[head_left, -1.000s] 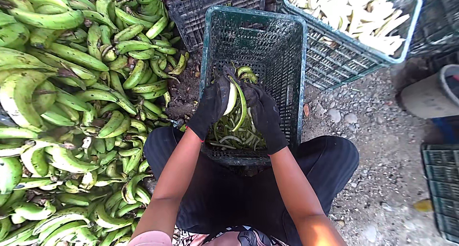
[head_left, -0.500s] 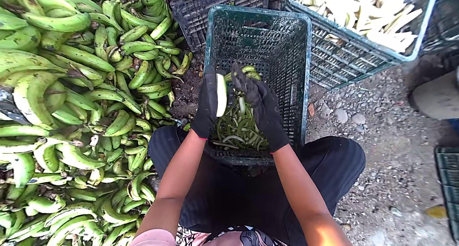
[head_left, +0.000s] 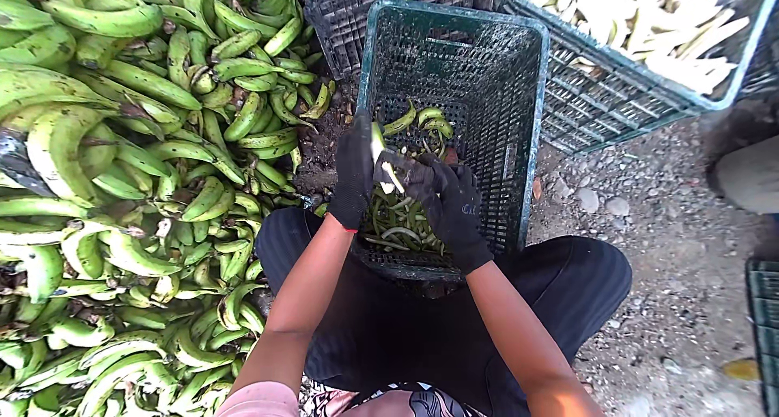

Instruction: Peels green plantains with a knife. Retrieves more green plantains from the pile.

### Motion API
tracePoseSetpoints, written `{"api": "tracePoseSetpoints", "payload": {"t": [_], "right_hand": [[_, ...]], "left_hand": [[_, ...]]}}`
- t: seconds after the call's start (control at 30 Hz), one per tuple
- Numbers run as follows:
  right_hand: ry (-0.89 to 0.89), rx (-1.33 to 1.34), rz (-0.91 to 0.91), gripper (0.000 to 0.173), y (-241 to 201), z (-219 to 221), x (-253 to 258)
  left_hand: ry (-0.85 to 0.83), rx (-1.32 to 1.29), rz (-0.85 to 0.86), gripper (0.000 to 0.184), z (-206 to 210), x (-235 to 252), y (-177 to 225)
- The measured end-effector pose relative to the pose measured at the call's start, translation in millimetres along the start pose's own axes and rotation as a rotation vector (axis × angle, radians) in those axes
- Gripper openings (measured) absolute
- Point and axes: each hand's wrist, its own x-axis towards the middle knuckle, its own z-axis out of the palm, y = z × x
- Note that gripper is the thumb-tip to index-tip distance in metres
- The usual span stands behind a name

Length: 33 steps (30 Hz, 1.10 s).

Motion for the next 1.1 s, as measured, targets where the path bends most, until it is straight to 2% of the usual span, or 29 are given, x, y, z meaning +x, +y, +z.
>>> {"api": "tracePoseSetpoints", "payload": {"t": [0.07, 0.17, 0.23, 0.3, 0.43, 0.53, 0.6, 0.67, 0.77, 0.83, 0.9, 0.97, 1.1], "right_hand": [[-0.105, 0.067, 0.113, 0.069, -3, -2, 8], [-0.174, 0.222, 0.171, 0.068, -7, -9, 20], [-0.215, 0.315, 0.214, 0.070, -10, -15, 25], [-0.253, 0.398, 0.268, 0.064, -14, -21, 29], [-0.267, 0.521, 0.298, 0.056, -7, -25, 30], [-0.138, 0.566, 0.211, 0.060, 1, -20, 25], [-0.095, 0.446, 0.109, 0.075, 7, -24, 21], [-0.098, 0.239, -0.043, 0.078, 14, -28, 15], [-0.041, 0.042, -0.262, 0.086, 25, -29, 4], [-0.012, -0.008, -0.314, 0.088, 26, -30, 0], [-0.015, -0.030, -0.313, 0.086, 25, -32, -2], [-0.067, -0.022, -0.251, 0.081, 20, -34, -1], [-0.229, 0.018, 0.063, 0.067, 6, -30, 11]], "left_hand": [[-0.051, 0.108, 0.154, 0.043, 3, -7, -5], [-0.135, 0.151, 0.414, 0.042, 2, -11, -11], [-0.203, 0.198, 0.503, 0.047, -2, -9, -11], [-0.282, 0.287, 0.535, 0.050, -1, -12, -10], [-0.433, 0.258, 0.449, 0.052, 0, -20, -10], [-0.464, -0.039, 0.287, 0.055, 6, -18, -7], [-0.448, -0.254, 0.127, 0.058, 6, -14, -4], [-0.429, -0.412, -0.015, 0.065, 1, -8, -6], [-0.434, -0.465, -0.165, 0.059, -3, -6, -3], [-0.421, -0.448, -0.241, 0.056, -2, -7, 2], [-0.396, -0.353, -0.207, 0.053, -1, -8, 1], [-0.365, -0.226, -0.098, 0.053, 0, -7, -5], [-0.213, 0.109, 0.181, 0.050, 4, -10, -9]]}}
